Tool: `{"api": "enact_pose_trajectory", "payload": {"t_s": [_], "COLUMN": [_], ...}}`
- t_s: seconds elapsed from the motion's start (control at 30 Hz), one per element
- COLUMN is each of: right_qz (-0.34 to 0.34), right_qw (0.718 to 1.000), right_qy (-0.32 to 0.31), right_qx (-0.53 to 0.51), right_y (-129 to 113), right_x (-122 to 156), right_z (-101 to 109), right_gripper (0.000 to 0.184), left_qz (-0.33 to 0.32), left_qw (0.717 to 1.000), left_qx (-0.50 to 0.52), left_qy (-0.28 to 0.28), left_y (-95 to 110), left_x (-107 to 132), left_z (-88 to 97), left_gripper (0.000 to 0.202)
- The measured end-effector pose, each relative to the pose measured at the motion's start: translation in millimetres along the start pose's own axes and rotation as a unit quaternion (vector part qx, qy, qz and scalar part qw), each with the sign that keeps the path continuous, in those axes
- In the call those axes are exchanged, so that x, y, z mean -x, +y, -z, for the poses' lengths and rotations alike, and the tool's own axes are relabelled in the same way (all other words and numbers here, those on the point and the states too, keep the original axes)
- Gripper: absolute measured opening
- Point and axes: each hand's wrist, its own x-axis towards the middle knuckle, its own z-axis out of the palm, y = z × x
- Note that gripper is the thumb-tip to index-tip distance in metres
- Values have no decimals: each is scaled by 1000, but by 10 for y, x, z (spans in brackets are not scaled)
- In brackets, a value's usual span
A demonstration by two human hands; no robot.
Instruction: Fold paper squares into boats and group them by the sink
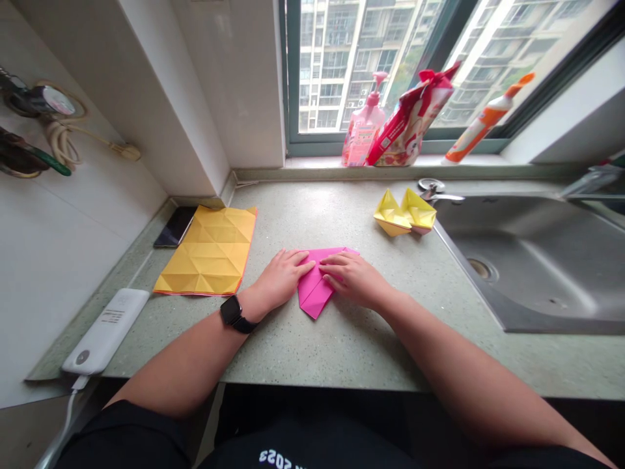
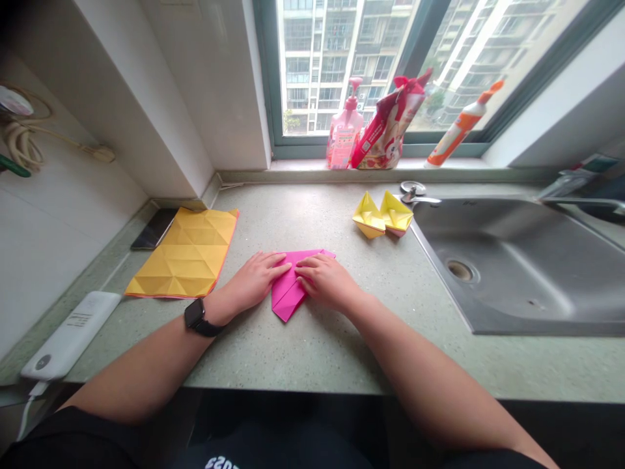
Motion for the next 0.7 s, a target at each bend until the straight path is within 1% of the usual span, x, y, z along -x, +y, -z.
{"api": "enact_pose_trajectory", "payload": {"t_s": [0.13, 0.27, 0.37, 0.43, 0.6, 0.7], "right_qz": [-33, -100, -115, -112, -117, -120], "right_qw": [999, 995, 993, 993, 991, 990], "right_qy": [-10, -12, -4, -3, -18, -29], "right_qx": [11, 24, 29, 33, 56, 66], "right_y": [177, 375, 435, 427, 307, 198], "right_x": [-5, 14, 22, 22, 25, 31], "right_z": [36, 68, 88, 109, 211, 260], "right_gripper": [28, 34, 34, 32, 28, 31], "left_qz": [-17, -12, -1, 5, 30, 40], "left_qw": [1000, 999, 998, 999, 999, 999], "left_qx": [24, 28, 30, 29, -10, -11], "left_qy": [0, -29, -48, -46, -4, -12], "left_y": [15, 64, 135, 192, 292, 283], "left_x": [-22, -7, 20, 32, 60, 81], "left_z": [-26, -14, 40, 80, 137, 158], "left_gripper": [39, 43, 43, 47, 55, 59]}}
